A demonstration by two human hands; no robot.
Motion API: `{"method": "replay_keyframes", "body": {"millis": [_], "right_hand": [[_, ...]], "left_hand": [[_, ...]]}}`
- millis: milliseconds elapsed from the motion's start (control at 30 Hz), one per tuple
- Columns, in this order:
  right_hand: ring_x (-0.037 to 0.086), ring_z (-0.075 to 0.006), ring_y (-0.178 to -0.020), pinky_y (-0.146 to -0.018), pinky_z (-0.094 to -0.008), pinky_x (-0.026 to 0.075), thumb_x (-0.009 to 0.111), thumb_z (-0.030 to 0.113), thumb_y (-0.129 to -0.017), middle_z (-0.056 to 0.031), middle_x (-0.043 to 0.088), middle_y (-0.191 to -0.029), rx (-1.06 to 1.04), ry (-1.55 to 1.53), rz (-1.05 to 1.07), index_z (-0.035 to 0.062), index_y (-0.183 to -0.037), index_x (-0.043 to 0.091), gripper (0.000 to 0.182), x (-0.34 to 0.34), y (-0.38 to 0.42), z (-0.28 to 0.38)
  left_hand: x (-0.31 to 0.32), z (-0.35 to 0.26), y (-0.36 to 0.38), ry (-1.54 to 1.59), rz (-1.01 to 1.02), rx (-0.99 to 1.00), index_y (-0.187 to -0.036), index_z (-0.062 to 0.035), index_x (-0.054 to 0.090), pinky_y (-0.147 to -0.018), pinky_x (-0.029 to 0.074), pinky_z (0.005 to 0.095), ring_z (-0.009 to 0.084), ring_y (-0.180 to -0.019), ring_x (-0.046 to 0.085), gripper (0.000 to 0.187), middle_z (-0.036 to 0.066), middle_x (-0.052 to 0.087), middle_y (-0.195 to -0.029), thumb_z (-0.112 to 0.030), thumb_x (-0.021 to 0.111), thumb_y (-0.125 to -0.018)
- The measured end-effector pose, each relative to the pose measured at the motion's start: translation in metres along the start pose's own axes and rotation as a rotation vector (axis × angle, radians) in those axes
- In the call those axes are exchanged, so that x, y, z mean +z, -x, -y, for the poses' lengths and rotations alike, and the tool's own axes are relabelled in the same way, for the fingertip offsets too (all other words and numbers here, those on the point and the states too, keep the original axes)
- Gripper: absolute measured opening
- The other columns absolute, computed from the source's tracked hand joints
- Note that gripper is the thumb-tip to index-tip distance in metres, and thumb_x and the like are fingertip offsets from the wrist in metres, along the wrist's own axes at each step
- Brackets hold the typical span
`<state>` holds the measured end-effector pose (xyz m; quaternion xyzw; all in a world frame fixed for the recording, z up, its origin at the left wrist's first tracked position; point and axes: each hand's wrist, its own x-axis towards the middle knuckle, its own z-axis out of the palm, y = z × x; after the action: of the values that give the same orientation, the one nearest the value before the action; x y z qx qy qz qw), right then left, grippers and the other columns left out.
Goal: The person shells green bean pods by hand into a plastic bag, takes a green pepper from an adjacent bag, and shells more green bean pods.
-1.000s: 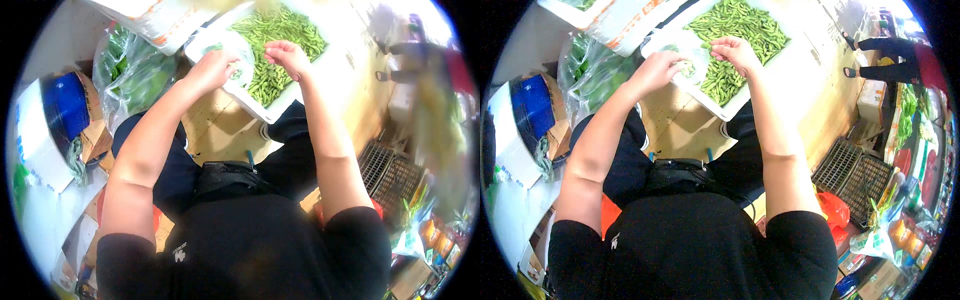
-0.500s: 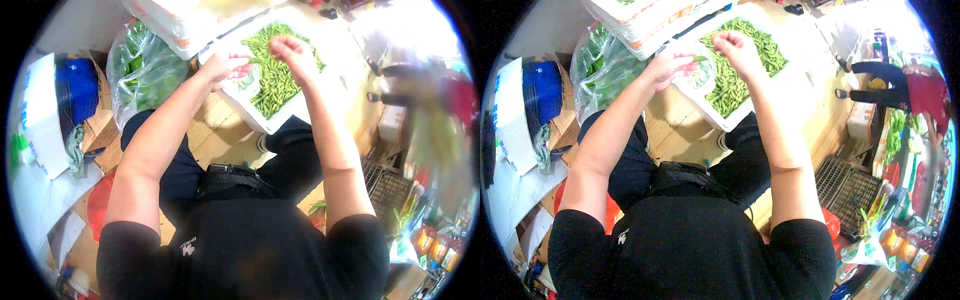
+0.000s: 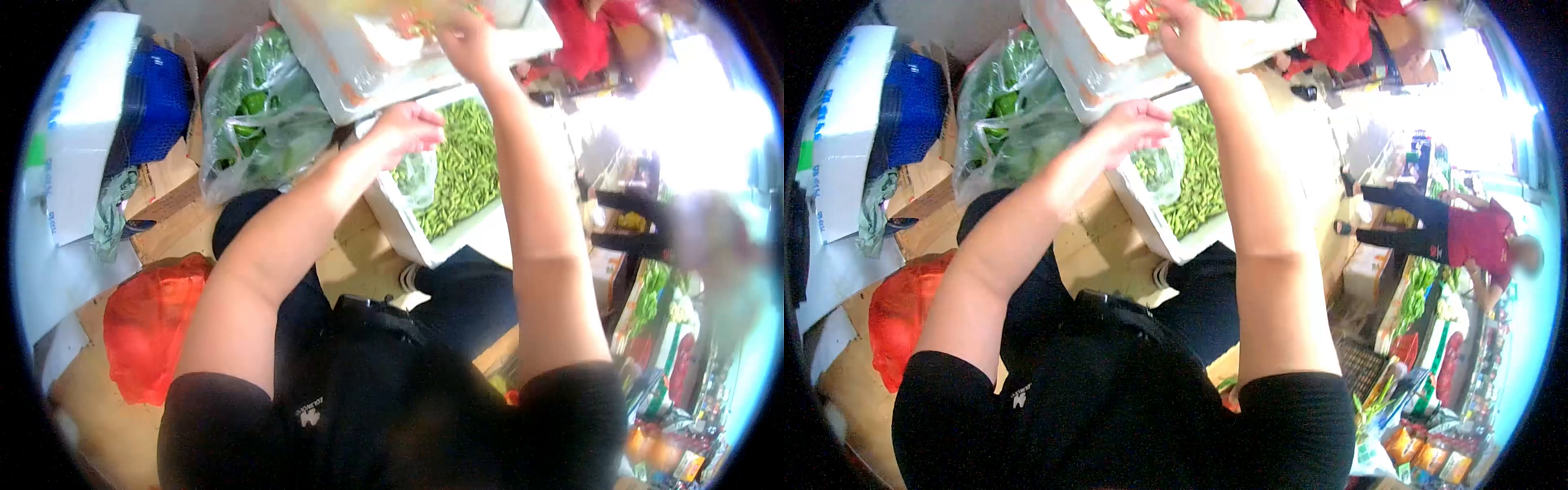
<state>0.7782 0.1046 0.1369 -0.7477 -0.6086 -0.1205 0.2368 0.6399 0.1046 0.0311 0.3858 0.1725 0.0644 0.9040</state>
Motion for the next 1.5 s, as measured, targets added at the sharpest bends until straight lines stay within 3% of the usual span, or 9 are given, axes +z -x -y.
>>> {"method": "replay_keyframes", "body": {"millis": [33,67,133,233,467,733,867,1167,1500], "right_hand": [[0.059,-0.0328,-0.077,-0.070,-0.0354,0.047,0.056,0.017,-0.078,-0.0156,0.062,-0.081,-0.034,-0.177,-0.006,0.0103,-0.094,0.063,0.019,-0.002,0.006,-0.001],[0.061,-0.0127,-0.076,-0.070,-0.0274,0.047,0.055,0.012,-0.083,-0.0096,0.065,-0.079,0.040,-0.164,0.106,0.0019,-0.094,0.064,0.017,-0.017,0.017,0.014],[0.060,-0.0117,-0.075,-0.068,-0.0273,0.047,0.056,0.013,-0.083,-0.0095,0.066,-0.080,0.213,-0.244,0.286,0.0005,-0.092,0.064,0.017,-0.032,0.050,0.019],[0.062,-0.0298,-0.078,-0.069,-0.0345,0.048,0.058,0.014,-0.079,-0.0169,0.063,-0.082,0.187,-0.179,0.433,0.0023,-0.092,0.064,0.018,-0.054,0.089,0.026],[0.058,-0.0359,-0.078,-0.070,-0.0391,0.046,0.060,0.014,-0.077,-0.0203,0.060,-0.082,0.387,-0.222,0.595,0.0019,-0.093,0.062,0.020,-0.063,0.168,0.009],[0.056,-0.0345,-0.078,-0.070,-0.0397,0.045,0.060,0.012,-0.076,-0.0169,0.057,-0.077,0.289,-0.207,0.532,0.0014,-0.084,0.058,0.014,-0.052,0.225,0.004],[0.056,-0.0331,-0.079,-0.070,-0.0403,0.046,0.060,0.018,-0.077,-0.0152,0.058,-0.077,0.300,-0.152,0.559,0.0029,-0.080,0.058,0.016,-0.044,0.235,0.005],[0.060,-0.0281,-0.083,-0.075,-0.0368,0.048,0.053,0.024,-0.082,-0.0130,0.061,-0.083,0.256,-0.072,0.627,0.0060,-0.079,0.062,0.020,-0.032,0.237,-0.004],[0.055,-0.0406,-0.076,-0.066,-0.0470,0.043,0.045,0.022,-0.089,-0.0220,0.058,-0.079,0.424,-0.396,0.467,0.0020,-0.086,0.049,0.021,-0.046,0.222,0.000]], "left_hand": [[0.001,-0.001,0.001,-0.024,-0.034,0.026,-0.096,0.0016,0.056,-0.063,0.051,0.0255,0.0156,-0.070,0.060,0.024,0.009,0.060,-0.081,0.000,0.063,-0.073],[0.000,-0.001,0.001,-0.030,-0.029,0.047,-0.094,0.0012,0.058,-0.059,0.051,0.0239,0.0149,-0.065,0.059,0.024,0.008,0.060,-0.077,0.001,0.064,-0.071],[0.001,-0.003,0.001,-0.176,-0.039,0.145,-0.088,0.0014,0.060,-0.060,0.049,0.0232,0.0126,-0.066,0.059,0.019,0.006,0.061,-0.077,0.000,0.066,-0.070],[0.008,0.001,0.000,-0.483,-0.108,0.261,-0.082,-0.0010,0.064,-0.063,0.048,0.0235,0.0091,-0.068,0.059,0.016,0.005,0.064,-0.075,-0.002,0.068,-0.067],[0.023,0.033,0.007,-0.975,0.043,0.484,-0.080,-0.0033,0.066,-0.061,0.049,0.0251,0.0101,-0.066,0.061,0.014,0.006,0.066,-0.074,-0.002,0.065,-0.065],[0.019,0.073,0.004,-0.933,0.327,0.100,-0.091,0.0010,0.061,-0.057,0.049,0.0259,0.0108,-0.062,0.061,0.016,0.006,0.064,-0.073,-0.011,0.058,-0.080],[0.024,0.077,0.008,-1.022,0.284,0.056,-0.077,-0.0013,0.063,-0.056,0.048,0.0292,0.0150,-0.058,0.062,0.014,0.010,0.063,-0.064,-0.014,0.058,-0.078],[0.014,0.080,-0.003,-1.059,0.385,-0.293,-0.092,-0.0021,0.059,-0.054,0.046,0.0225,0.0085,-0.059,0.055,0.023,0.001,0.059,-0.070,-0.021,0.047,-0.089],[0.028,0.024,-0.003,-0.620,0.393,-0.361,-0.079,-0.0071,0.060,-0.048,0.034,0.0169,0.0027,-0.052,0.043,0.028,-0.005,0.049,-0.059,-0.031,0.051,-0.089]]}}
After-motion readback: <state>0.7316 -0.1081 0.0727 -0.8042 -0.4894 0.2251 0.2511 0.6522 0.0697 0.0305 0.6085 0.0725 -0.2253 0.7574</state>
